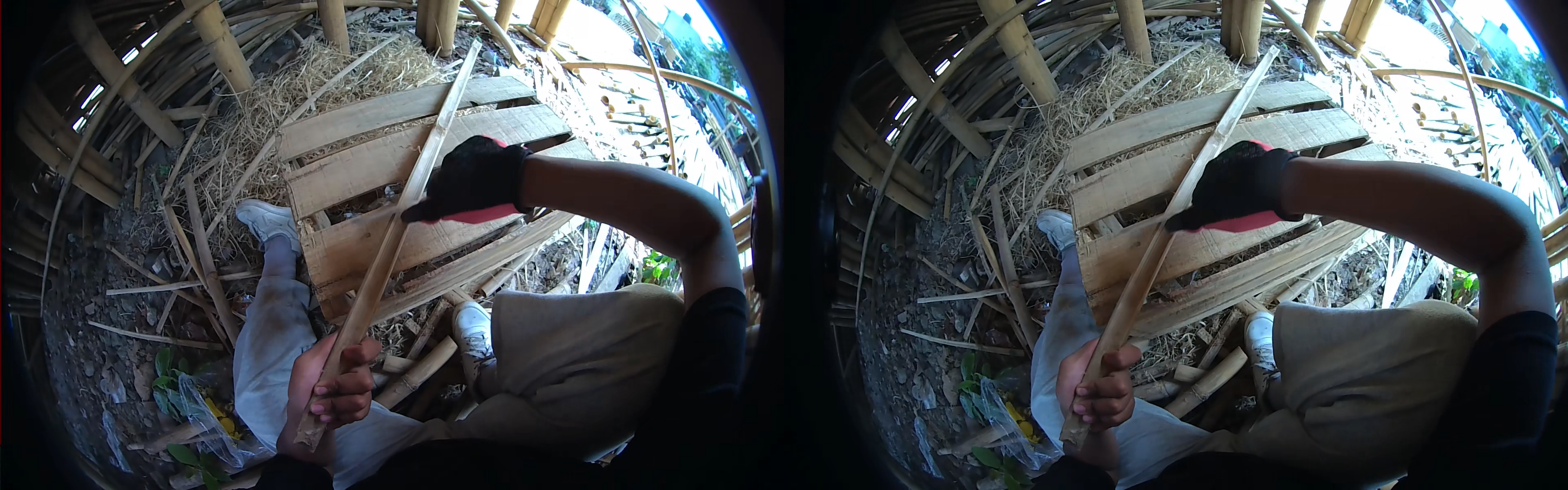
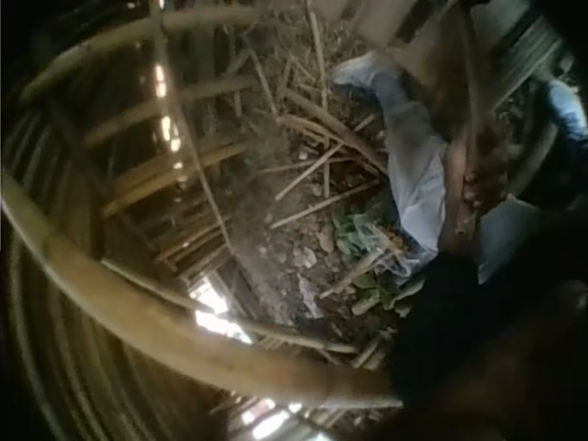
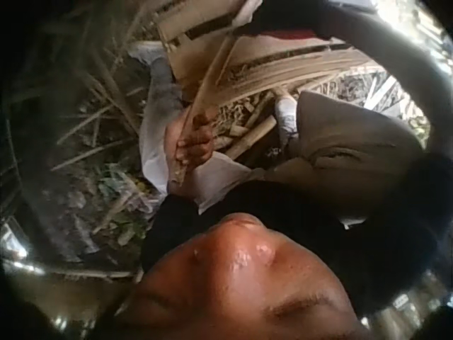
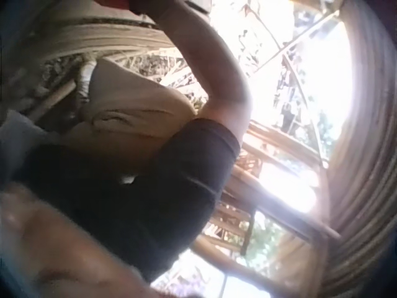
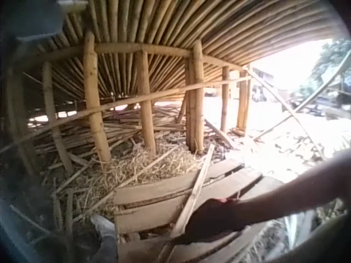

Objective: The person sits on the ground and uses a knife to shave and smooth a long bamboo stick held in the left hand. The person repeatedly scrapes along the length of the bamboo, removing thin strips and refining its surface.

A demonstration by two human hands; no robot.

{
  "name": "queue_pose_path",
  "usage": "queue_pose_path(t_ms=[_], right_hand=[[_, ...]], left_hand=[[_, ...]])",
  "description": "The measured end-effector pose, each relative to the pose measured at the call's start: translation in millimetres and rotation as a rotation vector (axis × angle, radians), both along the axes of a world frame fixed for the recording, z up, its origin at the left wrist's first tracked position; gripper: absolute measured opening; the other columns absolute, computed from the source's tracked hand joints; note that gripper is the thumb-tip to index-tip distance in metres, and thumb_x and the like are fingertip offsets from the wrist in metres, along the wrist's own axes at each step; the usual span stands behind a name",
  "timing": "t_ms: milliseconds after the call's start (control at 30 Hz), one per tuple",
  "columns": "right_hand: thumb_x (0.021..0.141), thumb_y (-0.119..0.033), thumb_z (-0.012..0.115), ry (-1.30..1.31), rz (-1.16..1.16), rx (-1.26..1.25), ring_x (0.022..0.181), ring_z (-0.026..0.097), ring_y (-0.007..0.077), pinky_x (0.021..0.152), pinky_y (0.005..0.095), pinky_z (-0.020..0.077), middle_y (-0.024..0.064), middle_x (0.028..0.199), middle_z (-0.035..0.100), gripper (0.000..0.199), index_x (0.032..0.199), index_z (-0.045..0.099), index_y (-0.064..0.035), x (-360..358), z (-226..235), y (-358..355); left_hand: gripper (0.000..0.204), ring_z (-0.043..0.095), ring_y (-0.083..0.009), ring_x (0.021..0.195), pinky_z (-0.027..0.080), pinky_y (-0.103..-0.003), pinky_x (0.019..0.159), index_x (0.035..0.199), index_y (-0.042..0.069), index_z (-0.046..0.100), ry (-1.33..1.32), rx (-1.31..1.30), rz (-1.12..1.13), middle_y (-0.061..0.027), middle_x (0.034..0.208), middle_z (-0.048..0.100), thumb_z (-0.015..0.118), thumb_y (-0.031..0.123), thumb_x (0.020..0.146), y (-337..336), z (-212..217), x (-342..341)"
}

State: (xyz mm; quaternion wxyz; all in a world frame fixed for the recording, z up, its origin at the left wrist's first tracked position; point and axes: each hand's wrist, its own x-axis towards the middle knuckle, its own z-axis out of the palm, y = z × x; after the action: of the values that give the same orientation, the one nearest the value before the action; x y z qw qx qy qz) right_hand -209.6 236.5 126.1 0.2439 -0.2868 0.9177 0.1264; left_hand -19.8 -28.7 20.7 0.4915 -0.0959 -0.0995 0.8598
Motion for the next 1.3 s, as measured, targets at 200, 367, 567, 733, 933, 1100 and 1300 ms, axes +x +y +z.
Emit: queue_pose_path(t_ms=[200,367,567,733,933,1100,1300], right_hand=[[0.099,-0.071,0.032,0.133,-0.335,-0.053,0.091,0.070,0.0315,0.087,0.0402,0.0524,0.0119,0.097,0.075,0.069,0.104,0.078,-0.0200,-54,7,44],[0.101,-0.066,0.038,0.252,0.051,-0.056,0.082,0.069,0.0287,0.078,0.0403,0.0527,0.0104,0.088,0.073,0.059,0.096,0.077,-0.0224,-45,-24,50],[0.099,-0.067,0.039,0.585,-0.315,0.311,0.088,0.072,0.0300,0.081,0.0451,0.0544,0.0133,0.092,0.074,0.068,0.101,0.076,-0.0104,-125,16,153],[0.099,-0.067,0.040,0.609,-0.593,0.069,0.091,0.071,0.0300,0.086,0.0434,0.0530,0.0130,0.095,0.074,0.067,0.101,0.076,-0.0097,-122,9,190],[0.099,-0.062,0.045,0.669,-0.580,-0.047,0.098,0.070,0.0299,0.091,0.0428,0.0502,0.0123,0.104,0.074,0.058,0.107,0.074,-0.0119,-106,6,198],[0.101,-0.057,0.045,0.631,-0.489,-0.017,0.097,0.070,0.0304,0.089,0.0437,0.0513,0.0107,0.101,0.073,0.052,0.106,0.074,-0.0144,-107,7,170],[0.102,-0.058,0.043,0.614,-0.446,-0.021,0.098,0.070,0.0327,0.088,0.0465,0.0524,0.0128,0.102,0.073,0.055,0.104,0.072,-0.0124,-111,5,161]], left_hand=[[0.036,0.044,-0.0078,0.031,0.034,-0.022,0.027,0.089,0.015,0.041,-0.020,-0.019,0.012,0.0035,0.047,0.042,0.026,0.040,0.110,-5,1,0],[0.036,0.045,-0.0078,0.031,0.035,-0.022,0.027,0.089,0.015,0.040,-0.049,0.002,-0.006,0.0031,0.047,0.042,0.026,0.040,0.110,-7,4,-3],[0.034,0.043,-0.0080,0.031,0.034,-0.022,0.027,0.091,0.014,0.039,-0.021,-0.067,0.030,0.0018,0.048,0.043,0.028,0.040,0.110,-7,-1,-3],[0.032,0.051,-0.0115,0.038,0.039,-0.025,0.032,0.099,0.008,0.037,0.143,-0.138,0.205,-0.0052,0.057,0.052,0.029,0.037,0.110,-22,1,1],[0.033,0.048,-0.0177,0.035,0.039,-0.028,0.033,0.107,0.001,0.040,0.629,-0.808,0.226,-0.0107,0.056,0.051,0.042,0.034,0.109,-13,22,10],[0.031,0.049,-0.0203,0.033,0.041,-0.028,0.031,0.106,-0.001,0.040,0.622,-0.956,0.251,-0.0111,0.054,0.051,0.045,0.029,0.108,-30,27,0],[0.041,0.052,-0.0186,0.035,0.044,-0.027,0.033,0.115,-0.001,0.042,0.755,-1.112,0.251,-0.0100,0.053,0.051,0.051,0.037,0.105,-49,25,-4]])
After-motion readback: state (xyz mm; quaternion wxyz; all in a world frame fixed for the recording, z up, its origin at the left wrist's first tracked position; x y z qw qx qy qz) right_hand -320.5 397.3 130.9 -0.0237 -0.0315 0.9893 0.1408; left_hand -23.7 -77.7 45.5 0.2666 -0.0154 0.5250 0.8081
